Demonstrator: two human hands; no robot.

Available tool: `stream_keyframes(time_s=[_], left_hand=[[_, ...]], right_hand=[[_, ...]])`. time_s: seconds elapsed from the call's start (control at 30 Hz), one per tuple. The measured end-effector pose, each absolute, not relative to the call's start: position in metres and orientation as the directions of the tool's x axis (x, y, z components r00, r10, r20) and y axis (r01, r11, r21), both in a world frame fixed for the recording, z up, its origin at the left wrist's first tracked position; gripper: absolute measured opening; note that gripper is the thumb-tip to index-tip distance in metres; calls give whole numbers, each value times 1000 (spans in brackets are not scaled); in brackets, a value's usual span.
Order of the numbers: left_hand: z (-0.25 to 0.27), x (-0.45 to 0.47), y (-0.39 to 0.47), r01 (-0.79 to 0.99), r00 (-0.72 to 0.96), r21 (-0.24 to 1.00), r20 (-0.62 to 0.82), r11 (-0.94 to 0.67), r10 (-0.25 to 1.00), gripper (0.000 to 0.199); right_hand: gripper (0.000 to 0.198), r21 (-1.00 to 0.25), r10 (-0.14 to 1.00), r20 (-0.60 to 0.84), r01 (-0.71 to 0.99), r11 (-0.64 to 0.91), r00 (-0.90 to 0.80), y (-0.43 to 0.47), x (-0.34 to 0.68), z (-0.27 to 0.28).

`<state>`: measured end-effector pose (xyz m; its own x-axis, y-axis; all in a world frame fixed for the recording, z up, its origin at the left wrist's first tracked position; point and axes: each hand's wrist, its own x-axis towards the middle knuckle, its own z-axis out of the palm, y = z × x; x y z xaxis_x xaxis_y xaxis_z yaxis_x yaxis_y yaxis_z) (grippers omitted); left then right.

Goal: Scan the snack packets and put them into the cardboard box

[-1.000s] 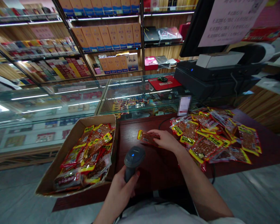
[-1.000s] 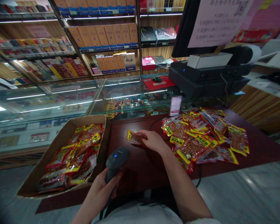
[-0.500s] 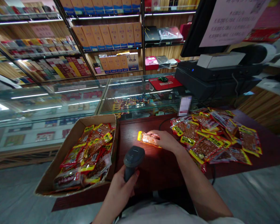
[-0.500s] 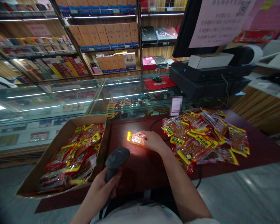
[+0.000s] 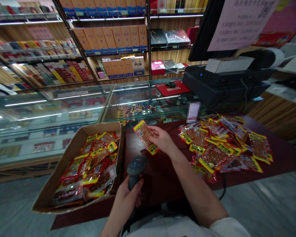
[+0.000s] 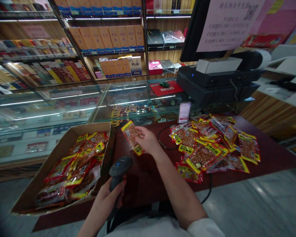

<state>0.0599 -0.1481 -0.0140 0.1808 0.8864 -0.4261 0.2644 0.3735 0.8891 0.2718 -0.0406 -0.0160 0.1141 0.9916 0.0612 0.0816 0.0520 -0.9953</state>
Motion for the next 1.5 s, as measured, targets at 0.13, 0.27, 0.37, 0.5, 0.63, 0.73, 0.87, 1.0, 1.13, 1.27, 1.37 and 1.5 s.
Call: stream_keyframes(time_s=[0.13,0.27,0.37,0.5,0.63,0.73,0.87,1.0,1.13,1.27,1.37,1.5], left_hand=[[-16,57,-150,245,203,896,-421,370,884,46],[-17,52,-151,212,194,901,-419,379,887,48],[-20,48,-151,207,195,906,-408,369,892,49],[-22,51,-148,234,209,900,-416,367,885,48],[-20,62,-145,259,228,891,-431,373,873,45],[-17,71,-142,275,240,885,-441,375,865,43],[-14,79,-140,275,291,898,-418,343,860,42],[-15,77,-141,275,279,903,-403,329,872,43],[-15,73,-142,270,260,899,-412,344,873,43],[-14,72,-142,257,262,896,-425,362,866,41],[-13,73,-141,252,268,901,-416,354,869,43],[-9,77,-141,256,267,905,-405,341,875,43]], right_hand=[[57,-983,968,174,-84,162,-179,-14,198,17],[61,-960,948,224,115,255,-225,-7,175,29],[41,-901,968,213,357,248,-135,-14,218,18],[37,-664,965,142,744,-71,219,-44,320,-8],[44,-246,762,179,778,-578,623,-86,400,-28],[57,-123,700,116,709,-694,705,-106,424,-37],[59,-79,735,41,735,-673,677,-108,421,-46],[59,-92,794,30,793,-603,607,-103,407,-54],[68,-123,814,75,816,-565,576,-107,402,-60],[81,-221,776,150,786,-578,613,-113,409,-58],[94,-430,765,169,745,-511,622,-114,411,-52],[88,-862,761,80,428,-272,644,-109,389,-50]])
